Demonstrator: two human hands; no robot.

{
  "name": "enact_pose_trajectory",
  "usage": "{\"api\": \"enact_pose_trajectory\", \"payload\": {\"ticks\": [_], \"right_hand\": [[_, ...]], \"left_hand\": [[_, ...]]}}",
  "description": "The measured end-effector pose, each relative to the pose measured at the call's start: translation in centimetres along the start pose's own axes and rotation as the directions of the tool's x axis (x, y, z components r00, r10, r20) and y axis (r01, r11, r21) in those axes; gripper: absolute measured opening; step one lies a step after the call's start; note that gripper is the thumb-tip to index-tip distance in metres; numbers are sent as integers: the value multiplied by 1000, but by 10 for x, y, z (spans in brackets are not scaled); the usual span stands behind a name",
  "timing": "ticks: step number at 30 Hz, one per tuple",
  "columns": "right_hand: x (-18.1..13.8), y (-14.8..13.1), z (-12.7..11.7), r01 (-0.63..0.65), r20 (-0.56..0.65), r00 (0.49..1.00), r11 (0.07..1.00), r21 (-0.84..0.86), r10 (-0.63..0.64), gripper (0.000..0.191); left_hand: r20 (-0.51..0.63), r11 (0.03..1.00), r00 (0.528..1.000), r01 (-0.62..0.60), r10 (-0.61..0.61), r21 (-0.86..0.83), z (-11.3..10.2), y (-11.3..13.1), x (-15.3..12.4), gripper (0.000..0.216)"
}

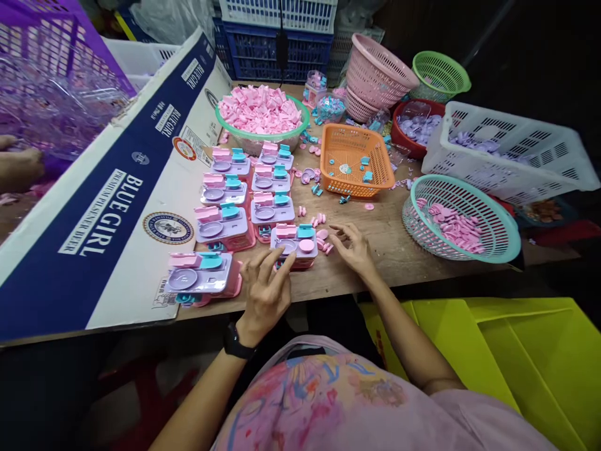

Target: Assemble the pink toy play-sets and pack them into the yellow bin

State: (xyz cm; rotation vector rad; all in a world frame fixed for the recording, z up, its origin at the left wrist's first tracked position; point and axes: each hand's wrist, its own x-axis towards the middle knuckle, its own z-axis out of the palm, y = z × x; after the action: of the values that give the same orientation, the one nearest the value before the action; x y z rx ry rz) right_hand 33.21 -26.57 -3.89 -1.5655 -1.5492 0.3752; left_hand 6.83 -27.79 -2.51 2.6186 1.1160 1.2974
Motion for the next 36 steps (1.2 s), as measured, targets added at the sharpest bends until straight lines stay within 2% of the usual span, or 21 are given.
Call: {"api": "enact_pose_trajectory", "payload": {"ticks": [2,5,8,10,12,14,16,17,19,21,23,25,28,30,33,36], "right_hand": [[5,9,6,38,111,993,999,-8,-37,36],[14,14,17,61,202,978,998,-18,-57,28],[18,17,21,-117,237,966,991,59,100,28],[19,18,18,-264,215,949,955,135,232,38],[18,12,10,-306,79,952,932,193,296,44],[17,-4,-2,-265,-116,948,937,228,296,42],[14,-31,-16,-215,-221,934,937,277,280,39],[12,-48,-21,-203,-210,938,927,315,277,37],[6,-83,-21,-216,-74,961,888,405,268,32],[-3,-117,-4,-290,157,957,825,484,244,27],[-11,-143,28,-371,357,913,765,526,197,26],[-18,-159,68,-410,451,879,724,555,152,28],[-21,-166,119,-390,449,885,728,564,126,34],[-20,-167,136,-350,408,905,759,549,122,35],[-17,-169,142,-309,366,923,797,519,119,35],[-12,-174,138,-331,424,898,819,469,120,34]], "left_hand": [[-37,999,998,43,-42,10,2,0,-8,58],[10,997,997,80,-80,-23,7,3,-14,56],[27,989,995,101,-98,-107,14,10,-15,61],[34,984,993,113,-110,-139,17,16,-14,63],[51,981,992,121,-115,-154,16,20,-15,62],[43,979,993,112,-106,-173,9,22,-17,59],[-5,979,996,92,-94,-183,-5,20,-21,56],[-45,981,995,80,-89,-176,-14,17,-25,55],[-134,988,985,92,-109,-125,-35,8,-32,51],[-232,987,959,156,-161,-40,-56,-3,-41,45],[-306,972,930,230,-205,46,-74,-14,-50,40],[-331,959,920,260,-210,112,-86,-25,-57,40],[-299,952,932,261,-205,160,-92,-37,-63,46],[-252,952,946,253,-206,172,-91,-44,-65,52],[-190,953,964,224,-186,205,-88,-54,-66,58],[-218,953,966,191,-140,235,-88,-64,-69,55]]}}
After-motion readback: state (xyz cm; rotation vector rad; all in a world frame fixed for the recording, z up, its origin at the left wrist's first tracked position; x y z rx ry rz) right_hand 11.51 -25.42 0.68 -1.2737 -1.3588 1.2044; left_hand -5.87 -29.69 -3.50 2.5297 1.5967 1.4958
